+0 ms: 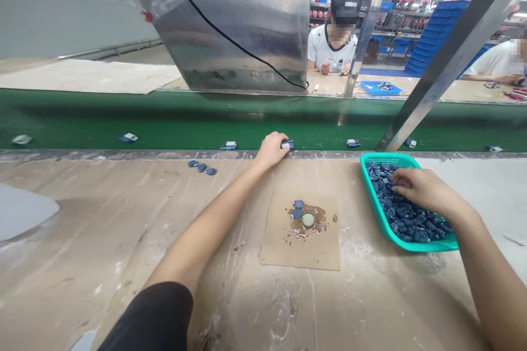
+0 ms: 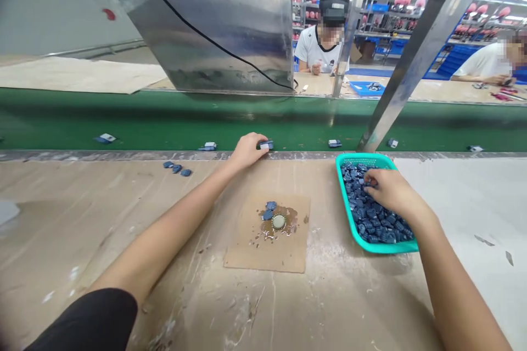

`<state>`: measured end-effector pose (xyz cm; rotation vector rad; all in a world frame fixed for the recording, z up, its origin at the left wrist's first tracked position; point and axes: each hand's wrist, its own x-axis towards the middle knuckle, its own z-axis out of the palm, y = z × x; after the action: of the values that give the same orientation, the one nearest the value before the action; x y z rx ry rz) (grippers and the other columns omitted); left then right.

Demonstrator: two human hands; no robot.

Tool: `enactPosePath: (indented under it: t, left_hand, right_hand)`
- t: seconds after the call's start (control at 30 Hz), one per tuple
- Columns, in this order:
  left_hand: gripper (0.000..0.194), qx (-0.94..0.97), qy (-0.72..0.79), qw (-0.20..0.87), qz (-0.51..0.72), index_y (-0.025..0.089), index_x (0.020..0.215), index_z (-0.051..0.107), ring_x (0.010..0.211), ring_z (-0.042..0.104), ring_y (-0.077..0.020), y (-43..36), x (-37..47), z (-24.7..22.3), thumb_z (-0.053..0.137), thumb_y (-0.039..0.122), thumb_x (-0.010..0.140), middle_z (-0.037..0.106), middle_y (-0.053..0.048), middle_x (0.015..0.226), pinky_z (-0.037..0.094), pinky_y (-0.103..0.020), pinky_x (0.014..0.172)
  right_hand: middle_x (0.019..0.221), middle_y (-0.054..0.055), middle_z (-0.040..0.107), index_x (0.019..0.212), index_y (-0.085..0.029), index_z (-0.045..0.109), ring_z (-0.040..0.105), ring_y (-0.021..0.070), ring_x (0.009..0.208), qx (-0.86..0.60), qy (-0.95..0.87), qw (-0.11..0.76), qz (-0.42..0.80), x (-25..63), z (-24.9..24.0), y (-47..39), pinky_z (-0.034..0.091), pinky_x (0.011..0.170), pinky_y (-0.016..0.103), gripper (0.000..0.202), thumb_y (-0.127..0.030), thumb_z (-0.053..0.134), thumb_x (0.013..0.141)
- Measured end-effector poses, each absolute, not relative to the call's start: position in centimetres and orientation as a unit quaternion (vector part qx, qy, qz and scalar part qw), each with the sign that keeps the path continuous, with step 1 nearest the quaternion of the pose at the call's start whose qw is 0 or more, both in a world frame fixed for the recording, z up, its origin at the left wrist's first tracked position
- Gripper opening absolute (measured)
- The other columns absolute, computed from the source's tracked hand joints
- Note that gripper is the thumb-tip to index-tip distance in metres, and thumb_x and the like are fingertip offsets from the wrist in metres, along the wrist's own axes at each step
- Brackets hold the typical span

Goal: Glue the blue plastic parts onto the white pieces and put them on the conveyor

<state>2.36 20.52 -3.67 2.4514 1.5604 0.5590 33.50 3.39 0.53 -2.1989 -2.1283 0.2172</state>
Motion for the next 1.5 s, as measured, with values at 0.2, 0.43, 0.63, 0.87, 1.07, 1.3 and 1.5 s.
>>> enactPosePath:
  t: [0.2,0.43,0.63,0.87,1.07,1.3,1.5]
  left_hand:
    - [0.045,0.763,0.621,0.031,0.177,0.019,0.123,0.051,0.114,0.038,-0.0392,20.9,-2.0,-4.2,0.049,0.027,0.079,0.045,-0.018,0.123,0.033,-0.053,0.091]
    - [0.021,0.745,0.640,0.091,0.165,0.016,0.087,0.067,0.103,0.051,-0.0299,22.8,-8.6,-5.0,0.051,0.018,0.074,0.061,-0.013,0.097,0.037,-0.039,0.093]
    - [0.021,0.610,0.614,0.268,0.424,0.016,0.088,0.060,0.070,0.058,-0.0157,22.5,-6.8,-3.8,0.040,0.018,0.084,0.062,-0.006,0.078,0.046,-0.030,0.074]
    - [0.015,0.443,0.384,0.640,0.497,0.011,0.093,0.058,0.072,0.062,-0.0103,19.6,-2.9,-0.2,0.052,0.007,0.079,0.064,-0.007,0.084,0.048,-0.024,0.073]
    - [0.016,0.423,0.338,0.709,0.451,0.012,0.090,0.056,0.072,0.063,-0.0096,17.5,-0.6,0.6,0.054,0.004,0.077,0.065,-0.004,0.078,0.049,-0.022,0.075]
    - [0.037,0.464,0.323,0.725,0.393,0.013,0.101,0.059,0.074,0.063,-0.0098,16.4,0.6,0.3,0.058,-0.003,0.068,0.064,-0.004,0.083,0.049,-0.026,0.080]
    - [0.035,0.495,0.325,0.702,0.396,0.010,0.092,0.062,0.077,0.064,-0.0099,15.8,1.3,0.4,0.060,-0.009,0.062,0.063,-0.002,0.083,0.047,-0.024,0.083]
  right_hand:
    - [0.079,0.012,0.064,0.084,-0.014,0.058,0.061,0.0282,0.076,-0.727,-0.680,-0.090,0.007,32.7,-2.1,4.8,0.039,0.056,0.030,0.016,-0.007,0.053,0.070]
    - [0.071,0.006,0.062,0.075,-0.019,0.053,0.060,0.0251,0.071,-0.764,-0.641,0.040,0.068,32.5,-0.4,4.3,0.042,0.063,0.033,0.016,-0.003,0.051,0.069]
    - [0.074,0.003,0.060,0.080,-0.020,0.058,0.060,0.0193,0.062,-0.654,-0.576,0.374,0.317,32.0,0.8,3.6,0.051,0.059,0.035,0.021,-0.035,0.067,0.068]
    - [0.087,0.004,0.066,0.071,-0.023,0.067,0.063,0.0197,0.076,-0.515,-0.504,0.517,0.462,30.1,0.9,3.2,0.055,0.071,0.036,0.023,-0.038,0.079,0.059]
    - [0.068,0.003,0.064,0.082,-0.022,0.070,0.063,0.0157,0.064,-0.488,-0.489,0.480,0.540,26.9,1.2,2.6,0.053,0.055,0.024,0.020,-0.027,0.077,0.064]
    - [0.086,0.004,0.062,0.076,-0.020,0.070,0.059,0.0116,0.063,-0.447,-0.523,0.453,0.567,22.3,0.1,3.2,0.053,0.058,0.025,0.013,-0.023,0.075,0.065]
    - [0.091,0.006,0.057,0.089,-0.017,0.064,0.057,0.0132,0.068,-0.451,-0.708,0.314,0.443,19.8,-1.3,2.3,0.050,0.060,0.027,0.015,-0.014,0.056,0.076]
